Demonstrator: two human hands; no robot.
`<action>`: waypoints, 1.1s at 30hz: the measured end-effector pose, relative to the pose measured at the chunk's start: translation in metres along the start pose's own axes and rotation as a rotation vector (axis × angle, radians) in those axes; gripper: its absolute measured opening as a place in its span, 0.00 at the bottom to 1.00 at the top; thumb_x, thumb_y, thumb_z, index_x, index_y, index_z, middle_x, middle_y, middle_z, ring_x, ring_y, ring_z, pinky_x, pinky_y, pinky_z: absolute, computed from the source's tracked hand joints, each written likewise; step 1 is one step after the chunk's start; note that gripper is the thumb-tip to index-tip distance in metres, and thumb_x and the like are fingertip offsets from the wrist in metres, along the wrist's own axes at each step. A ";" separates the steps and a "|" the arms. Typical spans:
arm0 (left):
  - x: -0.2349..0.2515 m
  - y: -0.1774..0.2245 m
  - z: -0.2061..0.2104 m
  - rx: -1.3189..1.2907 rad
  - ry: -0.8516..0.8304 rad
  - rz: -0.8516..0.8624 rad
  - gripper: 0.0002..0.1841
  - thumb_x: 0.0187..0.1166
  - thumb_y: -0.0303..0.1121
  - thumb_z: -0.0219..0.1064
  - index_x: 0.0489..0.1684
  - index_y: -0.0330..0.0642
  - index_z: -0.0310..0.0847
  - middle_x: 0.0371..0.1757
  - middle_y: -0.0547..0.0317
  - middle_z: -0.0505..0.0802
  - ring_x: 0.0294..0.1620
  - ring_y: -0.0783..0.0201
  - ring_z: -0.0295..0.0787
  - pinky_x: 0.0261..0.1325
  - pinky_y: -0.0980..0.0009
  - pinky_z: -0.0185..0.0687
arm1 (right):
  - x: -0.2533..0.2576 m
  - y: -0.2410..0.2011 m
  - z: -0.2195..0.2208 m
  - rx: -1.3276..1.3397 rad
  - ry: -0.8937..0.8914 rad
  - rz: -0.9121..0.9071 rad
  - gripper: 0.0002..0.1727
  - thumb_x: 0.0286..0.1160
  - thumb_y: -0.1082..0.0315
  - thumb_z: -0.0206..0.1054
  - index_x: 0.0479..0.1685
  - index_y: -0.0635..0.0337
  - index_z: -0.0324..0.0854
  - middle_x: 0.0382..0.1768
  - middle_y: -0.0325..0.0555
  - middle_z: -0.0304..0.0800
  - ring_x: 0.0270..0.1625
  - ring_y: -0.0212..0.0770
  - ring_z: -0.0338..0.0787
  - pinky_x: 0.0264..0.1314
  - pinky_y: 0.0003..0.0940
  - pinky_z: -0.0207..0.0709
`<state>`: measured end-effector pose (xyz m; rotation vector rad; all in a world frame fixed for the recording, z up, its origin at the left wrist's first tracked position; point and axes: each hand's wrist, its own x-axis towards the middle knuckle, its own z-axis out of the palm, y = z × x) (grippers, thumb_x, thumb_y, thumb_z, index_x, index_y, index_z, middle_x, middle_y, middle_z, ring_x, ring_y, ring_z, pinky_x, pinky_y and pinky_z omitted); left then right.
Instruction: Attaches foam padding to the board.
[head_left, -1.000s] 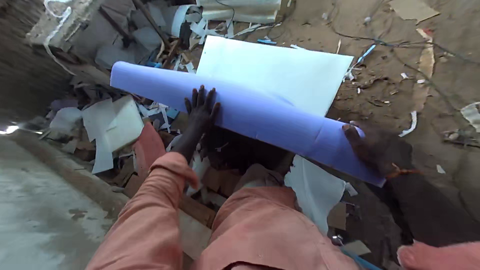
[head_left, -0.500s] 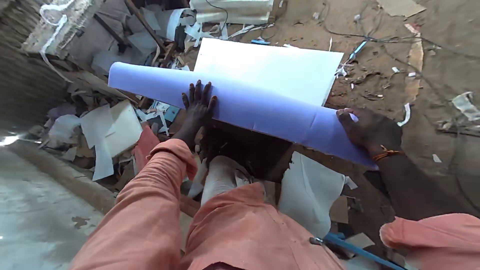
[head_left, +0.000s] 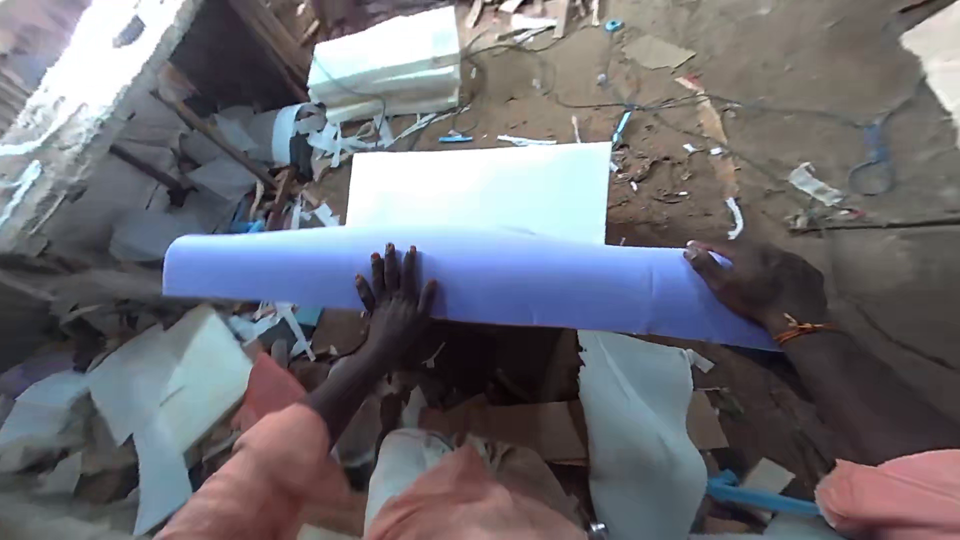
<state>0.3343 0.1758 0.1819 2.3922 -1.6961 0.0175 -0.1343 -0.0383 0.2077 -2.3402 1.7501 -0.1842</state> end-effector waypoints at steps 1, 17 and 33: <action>-0.002 -0.013 -0.009 0.014 -0.058 0.072 0.40 0.85 0.71 0.34 0.98 0.69 0.41 0.99 0.60 0.43 0.98 0.47 0.29 0.90 0.28 0.23 | -0.002 -0.001 0.002 0.030 -0.005 0.004 0.36 0.84 0.28 0.43 0.73 0.37 0.84 0.63 0.60 0.90 0.65 0.68 0.88 0.60 0.79 0.74; -0.101 -0.253 0.001 -0.046 0.194 -0.024 0.36 0.85 0.62 0.42 0.83 0.49 0.75 0.85 0.52 0.77 0.90 0.45 0.63 0.93 0.40 0.39 | -0.156 -0.001 0.065 -0.010 0.056 -0.017 0.35 0.87 0.44 0.41 0.74 0.57 0.82 0.75 0.54 0.83 0.80 0.58 0.79 0.84 0.63 0.63; -0.180 -0.300 0.014 -0.034 0.058 0.071 0.34 0.88 0.60 0.39 0.84 0.54 0.75 0.85 0.57 0.78 0.90 0.49 0.65 0.91 0.41 0.48 | -0.228 -0.025 0.110 -0.138 -0.125 0.206 0.45 0.78 0.24 0.41 0.83 0.42 0.76 0.84 0.44 0.75 0.89 0.59 0.66 0.87 0.75 0.46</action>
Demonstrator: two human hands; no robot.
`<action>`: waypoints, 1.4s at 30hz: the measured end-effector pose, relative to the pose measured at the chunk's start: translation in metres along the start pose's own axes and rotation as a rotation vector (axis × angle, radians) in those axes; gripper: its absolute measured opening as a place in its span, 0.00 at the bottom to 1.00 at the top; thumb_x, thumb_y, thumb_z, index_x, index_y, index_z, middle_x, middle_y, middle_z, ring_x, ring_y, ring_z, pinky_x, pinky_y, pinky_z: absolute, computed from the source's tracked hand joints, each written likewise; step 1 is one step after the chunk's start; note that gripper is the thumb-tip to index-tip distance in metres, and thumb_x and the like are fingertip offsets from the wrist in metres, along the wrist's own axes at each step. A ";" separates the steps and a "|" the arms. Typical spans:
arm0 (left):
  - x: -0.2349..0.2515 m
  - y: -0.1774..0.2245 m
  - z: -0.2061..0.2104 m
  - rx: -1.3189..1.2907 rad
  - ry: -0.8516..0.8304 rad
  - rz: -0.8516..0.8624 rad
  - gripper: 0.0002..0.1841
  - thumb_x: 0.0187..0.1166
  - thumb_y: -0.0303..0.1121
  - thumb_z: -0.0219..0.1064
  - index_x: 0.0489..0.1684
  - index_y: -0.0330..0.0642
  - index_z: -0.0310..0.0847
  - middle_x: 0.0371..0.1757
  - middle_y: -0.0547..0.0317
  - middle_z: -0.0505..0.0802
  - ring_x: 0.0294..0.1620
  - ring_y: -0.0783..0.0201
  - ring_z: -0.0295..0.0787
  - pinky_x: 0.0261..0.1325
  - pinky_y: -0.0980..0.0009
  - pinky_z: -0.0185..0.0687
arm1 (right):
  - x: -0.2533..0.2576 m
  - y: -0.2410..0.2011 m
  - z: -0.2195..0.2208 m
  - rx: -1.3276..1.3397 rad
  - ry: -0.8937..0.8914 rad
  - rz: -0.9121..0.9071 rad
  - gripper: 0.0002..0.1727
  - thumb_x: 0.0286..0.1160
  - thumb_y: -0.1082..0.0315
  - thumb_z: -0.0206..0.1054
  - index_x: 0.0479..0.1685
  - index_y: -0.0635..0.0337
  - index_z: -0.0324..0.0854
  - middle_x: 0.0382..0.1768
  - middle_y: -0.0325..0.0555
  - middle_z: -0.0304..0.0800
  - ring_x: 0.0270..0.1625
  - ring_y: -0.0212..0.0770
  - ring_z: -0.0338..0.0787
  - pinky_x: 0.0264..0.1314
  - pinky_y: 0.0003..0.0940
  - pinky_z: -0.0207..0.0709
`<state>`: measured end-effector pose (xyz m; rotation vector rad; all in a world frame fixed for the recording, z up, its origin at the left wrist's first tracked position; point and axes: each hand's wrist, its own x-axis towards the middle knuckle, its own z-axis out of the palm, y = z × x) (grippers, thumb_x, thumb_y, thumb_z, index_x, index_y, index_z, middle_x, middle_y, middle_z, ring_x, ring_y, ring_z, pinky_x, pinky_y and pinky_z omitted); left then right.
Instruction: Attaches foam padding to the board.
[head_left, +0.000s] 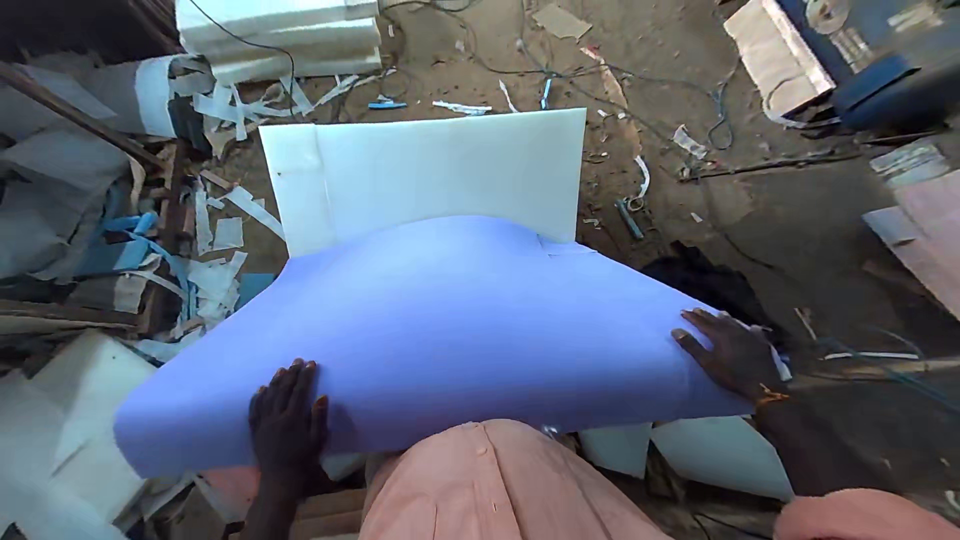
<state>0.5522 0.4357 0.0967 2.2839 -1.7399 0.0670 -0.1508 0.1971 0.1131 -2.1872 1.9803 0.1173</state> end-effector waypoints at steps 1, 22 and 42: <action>0.009 -0.015 -0.006 0.015 -0.048 -0.016 0.33 0.89 0.58 0.38 0.84 0.54 0.74 0.86 0.56 0.78 0.90 0.48 0.66 0.91 0.38 0.49 | 0.002 -0.011 -0.004 -0.015 -0.044 -0.038 0.45 0.78 0.24 0.40 0.84 0.42 0.75 0.85 0.43 0.74 0.90 0.58 0.65 0.88 0.74 0.45; 0.119 0.052 0.031 -0.031 -0.935 0.000 0.46 0.88 0.67 0.29 0.95 0.39 0.49 0.96 0.47 0.55 0.98 0.52 0.43 0.97 0.47 0.34 | 0.034 -0.264 0.024 -0.042 -0.556 -0.381 0.67 0.69 0.14 0.29 0.95 0.66 0.46 0.94 0.60 0.47 0.97 0.54 0.47 0.97 0.54 0.39; 0.171 0.150 0.043 -0.290 -1.047 0.384 0.36 0.92 0.60 0.35 0.96 0.52 0.52 0.96 0.57 0.57 0.97 0.53 0.44 0.96 0.44 0.34 | 0.086 -0.380 -0.016 0.388 -0.870 -0.636 0.40 0.94 0.41 0.32 0.94 0.59 0.53 0.93 0.56 0.54 0.95 0.54 0.54 0.94 0.59 0.46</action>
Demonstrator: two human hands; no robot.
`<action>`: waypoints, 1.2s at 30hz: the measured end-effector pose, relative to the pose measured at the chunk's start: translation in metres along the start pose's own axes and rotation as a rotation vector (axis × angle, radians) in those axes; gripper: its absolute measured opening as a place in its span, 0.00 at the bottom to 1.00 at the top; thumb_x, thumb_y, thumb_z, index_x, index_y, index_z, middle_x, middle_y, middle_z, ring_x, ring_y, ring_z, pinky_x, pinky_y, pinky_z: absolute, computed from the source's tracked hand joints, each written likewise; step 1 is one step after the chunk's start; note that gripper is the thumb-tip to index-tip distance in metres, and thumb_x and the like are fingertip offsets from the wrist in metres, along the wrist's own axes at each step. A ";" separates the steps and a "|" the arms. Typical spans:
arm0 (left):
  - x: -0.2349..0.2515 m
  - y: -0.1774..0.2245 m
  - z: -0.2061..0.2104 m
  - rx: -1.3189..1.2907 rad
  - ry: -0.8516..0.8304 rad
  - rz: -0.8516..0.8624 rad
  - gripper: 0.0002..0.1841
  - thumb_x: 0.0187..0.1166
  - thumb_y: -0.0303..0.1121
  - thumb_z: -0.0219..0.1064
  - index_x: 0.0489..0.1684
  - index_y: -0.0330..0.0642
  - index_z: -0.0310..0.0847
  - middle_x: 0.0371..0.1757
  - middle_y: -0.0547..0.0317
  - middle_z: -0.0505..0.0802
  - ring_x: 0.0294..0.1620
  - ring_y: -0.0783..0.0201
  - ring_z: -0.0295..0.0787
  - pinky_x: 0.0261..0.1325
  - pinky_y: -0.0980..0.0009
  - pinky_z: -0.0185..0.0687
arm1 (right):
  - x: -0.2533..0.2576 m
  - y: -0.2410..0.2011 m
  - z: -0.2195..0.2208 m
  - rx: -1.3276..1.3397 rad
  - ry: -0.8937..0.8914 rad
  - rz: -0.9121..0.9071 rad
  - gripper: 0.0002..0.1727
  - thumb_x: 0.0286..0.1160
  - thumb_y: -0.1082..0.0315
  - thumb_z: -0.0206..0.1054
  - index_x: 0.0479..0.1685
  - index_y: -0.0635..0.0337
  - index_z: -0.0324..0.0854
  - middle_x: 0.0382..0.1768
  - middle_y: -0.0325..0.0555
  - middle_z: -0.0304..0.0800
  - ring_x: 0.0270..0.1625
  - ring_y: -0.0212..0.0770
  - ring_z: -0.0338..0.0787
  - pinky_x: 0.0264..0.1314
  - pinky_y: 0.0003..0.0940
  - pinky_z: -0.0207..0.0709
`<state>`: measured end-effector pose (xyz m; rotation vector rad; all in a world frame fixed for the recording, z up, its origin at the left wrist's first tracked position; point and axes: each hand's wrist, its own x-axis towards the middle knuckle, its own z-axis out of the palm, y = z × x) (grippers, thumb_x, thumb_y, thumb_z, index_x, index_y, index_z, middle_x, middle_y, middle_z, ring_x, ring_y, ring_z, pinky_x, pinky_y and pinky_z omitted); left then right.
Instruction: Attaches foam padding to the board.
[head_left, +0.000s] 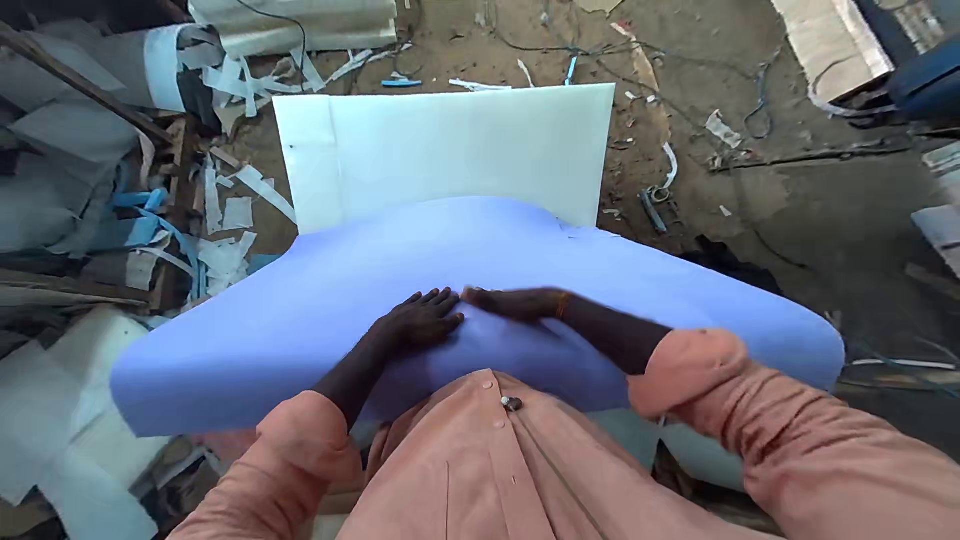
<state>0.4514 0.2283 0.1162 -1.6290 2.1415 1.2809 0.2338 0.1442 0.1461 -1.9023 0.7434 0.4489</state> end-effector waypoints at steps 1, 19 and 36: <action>0.001 -0.001 -0.001 0.001 0.013 -0.003 0.36 0.92 0.61 0.34 0.96 0.53 0.53 0.96 0.59 0.57 0.97 0.54 0.45 0.96 0.44 0.36 | -0.004 -0.002 -0.017 0.128 0.039 0.052 0.43 0.91 0.34 0.26 0.93 0.53 0.58 0.92 0.50 0.58 0.94 0.50 0.57 0.93 0.60 0.48; -0.003 -0.014 -0.013 -0.024 0.018 -0.132 0.38 0.85 0.72 0.35 0.94 0.72 0.54 0.96 0.72 0.58 0.97 0.59 0.44 0.94 0.37 0.33 | -0.005 0.055 -0.008 -0.246 0.042 0.235 0.51 0.74 0.17 0.39 0.97 0.32 0.48 0.97 0.43 0.46 0.97 0.57 0.43 0.89 0.79 0.35; 0.129 -0.140 0.043 0.080 0.067 -0.418 0.60 0.73 0.82 0.31 0.97 0.41 0.41 0.97 0.45 0.49 0.98 0.44 0.36 0.93 0.34 0.24 | 0.095 0.199 0.021 -0.278 0.191 0.560 0.79 0.47 0.03 0.34 0.97 0.58 0.40 0.96 0.60 0.38 0.97 0.59 0.36 0.95 0.65 0.28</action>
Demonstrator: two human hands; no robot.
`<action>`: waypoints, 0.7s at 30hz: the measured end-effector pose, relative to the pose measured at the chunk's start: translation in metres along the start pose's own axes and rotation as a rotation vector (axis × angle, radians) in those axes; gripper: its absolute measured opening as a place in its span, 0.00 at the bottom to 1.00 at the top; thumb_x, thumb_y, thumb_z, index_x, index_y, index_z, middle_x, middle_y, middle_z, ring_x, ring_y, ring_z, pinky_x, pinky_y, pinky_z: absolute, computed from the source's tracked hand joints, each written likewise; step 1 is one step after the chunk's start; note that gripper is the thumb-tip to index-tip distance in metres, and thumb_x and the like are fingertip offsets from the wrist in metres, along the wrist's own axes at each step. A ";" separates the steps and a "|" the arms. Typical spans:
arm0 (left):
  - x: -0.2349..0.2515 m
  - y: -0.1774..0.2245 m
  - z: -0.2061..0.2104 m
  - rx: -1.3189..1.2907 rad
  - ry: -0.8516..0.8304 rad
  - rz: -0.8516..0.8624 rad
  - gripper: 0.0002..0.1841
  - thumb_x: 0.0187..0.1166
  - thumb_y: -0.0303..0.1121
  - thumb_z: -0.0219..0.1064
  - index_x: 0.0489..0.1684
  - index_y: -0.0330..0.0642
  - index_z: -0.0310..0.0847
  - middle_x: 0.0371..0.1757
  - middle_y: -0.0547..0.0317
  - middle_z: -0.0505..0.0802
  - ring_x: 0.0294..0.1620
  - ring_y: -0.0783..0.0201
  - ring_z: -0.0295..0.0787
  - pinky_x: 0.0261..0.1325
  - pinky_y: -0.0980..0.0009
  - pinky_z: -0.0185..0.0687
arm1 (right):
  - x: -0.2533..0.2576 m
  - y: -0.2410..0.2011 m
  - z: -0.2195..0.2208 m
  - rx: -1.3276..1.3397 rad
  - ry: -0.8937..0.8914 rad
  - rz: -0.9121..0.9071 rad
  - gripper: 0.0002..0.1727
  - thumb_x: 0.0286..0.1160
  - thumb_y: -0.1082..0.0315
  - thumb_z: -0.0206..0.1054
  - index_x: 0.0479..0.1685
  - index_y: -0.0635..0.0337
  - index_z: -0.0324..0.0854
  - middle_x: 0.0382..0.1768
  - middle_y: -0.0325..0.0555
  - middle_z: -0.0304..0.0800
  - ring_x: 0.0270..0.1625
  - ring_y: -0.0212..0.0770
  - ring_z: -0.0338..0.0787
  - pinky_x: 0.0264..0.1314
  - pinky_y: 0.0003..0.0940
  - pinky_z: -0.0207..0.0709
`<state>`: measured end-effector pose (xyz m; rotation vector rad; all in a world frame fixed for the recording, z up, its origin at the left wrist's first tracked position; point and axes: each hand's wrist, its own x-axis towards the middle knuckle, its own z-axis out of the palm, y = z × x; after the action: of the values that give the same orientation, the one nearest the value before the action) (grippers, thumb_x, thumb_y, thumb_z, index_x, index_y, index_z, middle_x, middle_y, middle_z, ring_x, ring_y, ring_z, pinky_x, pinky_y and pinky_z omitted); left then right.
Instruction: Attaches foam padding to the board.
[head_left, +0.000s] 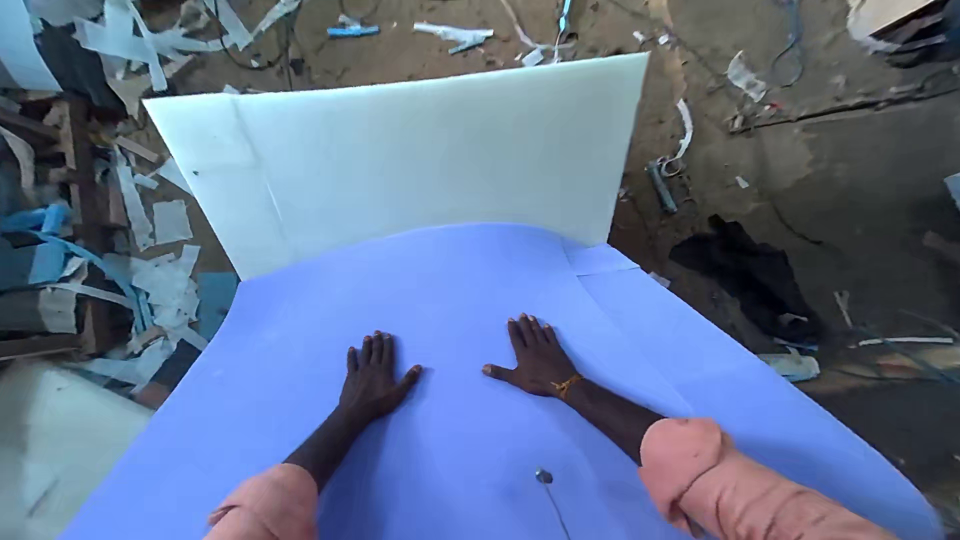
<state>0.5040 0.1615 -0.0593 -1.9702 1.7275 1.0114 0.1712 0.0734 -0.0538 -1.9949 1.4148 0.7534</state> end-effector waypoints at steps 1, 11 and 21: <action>0.011 0.005 0.007 -0.001 0.005 0.047 0.58 0.74 0.82 0.31 0.97 0.43 0.42 0.98 0.47 0.49 0.98 0.45 0.35 0.93 0.34 0.24 | 0.014 -0.013 0.006 -0.005 0.016 -0.047 0.76 0.50 0.04 0.33 0.97 0.56 0.41 0.96 0.59 0.38 0.97 0.59 0.37 0.95 0.65 0.29; 0.129 0.010 0.047 -0.068 0.118 0.442 0.37 0.89 0.65 0.31 0.97 0.62 0.47 0.98 0.69 0.52 0.98 0.64 0.35 0.96 0.39 0.19 | 0.129 -0.036 0.045 0.077 0.189 -0.439 0.44 0.87 0.31 0.33 0.98 0.44 0.45 0.97 0.40 0.41 0.98 0.45 0.36 0.96 0.63 0.24; 0.279 0.008 0.024 0.013 0.560 0.327 0.42 0.85 0.69 0.40 0.97 0.56 0.50 0.97 0.60 0.55 0.98 0.54 0.41 0.95 0.40 0.27 | 0.287 -0.022 0.010 -0.016 0.631 -0.364 0.47 0.82 0.29 0.41 0.96 0.49 0.50 0.96 0.43 0.50 0.97 0.49 0.45 0.96 0.61 0.30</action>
<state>0.4929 -0.0253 -0.2676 -2.1435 2.4024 0.5523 0.2709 -0.0938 -0.2660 -2.5327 1.2884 -0.0400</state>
